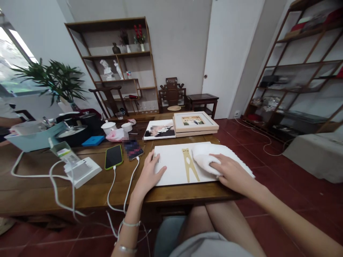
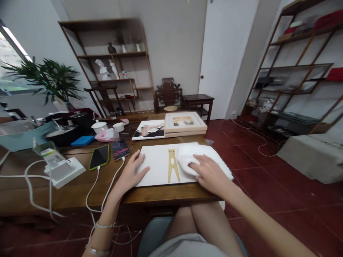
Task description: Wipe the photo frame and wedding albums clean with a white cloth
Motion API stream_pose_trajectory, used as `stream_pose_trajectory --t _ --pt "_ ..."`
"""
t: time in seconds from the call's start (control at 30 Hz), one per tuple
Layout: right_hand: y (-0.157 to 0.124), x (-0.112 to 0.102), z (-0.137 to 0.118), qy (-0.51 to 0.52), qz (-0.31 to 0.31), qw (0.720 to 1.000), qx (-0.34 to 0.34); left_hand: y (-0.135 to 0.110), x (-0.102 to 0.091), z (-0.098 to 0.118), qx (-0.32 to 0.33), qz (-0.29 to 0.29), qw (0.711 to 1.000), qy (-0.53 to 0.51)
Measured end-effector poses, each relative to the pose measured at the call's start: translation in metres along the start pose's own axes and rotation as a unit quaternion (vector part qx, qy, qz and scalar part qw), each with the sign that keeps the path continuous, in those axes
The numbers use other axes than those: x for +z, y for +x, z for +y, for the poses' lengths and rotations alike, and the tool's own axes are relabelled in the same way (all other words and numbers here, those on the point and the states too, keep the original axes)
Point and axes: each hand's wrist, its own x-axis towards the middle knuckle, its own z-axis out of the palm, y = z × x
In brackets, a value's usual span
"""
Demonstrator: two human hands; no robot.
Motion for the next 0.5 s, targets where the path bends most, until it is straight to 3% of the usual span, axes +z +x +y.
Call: stream_pose_trajectory --t 0.07,0.2,0.37,0.5 --pt "0.015 -0.001 0.018 0.011 -0.001 1.000 -0.017 0.001 0.001 -0.001 0.029 -0.033 0.999 -0.024" --pt "0.049 0.002 0.038 0.058 -0.033 0.997 -0.038 0.002 0.003 -0.001 0.024 -0.072 0.997 -0.021" --pt "0.072 0.013 0.033 0.061 -0.012 0.996 -0.056 0.002 0.008 -0.006 0.017 -0.054 0.998 -0.005" --pt "0.065 0.012 0.023 0.054 -0.018 0.997 -0.049 0.003 0.011 -0.007 0.012 -0.056 0.998 0.006"
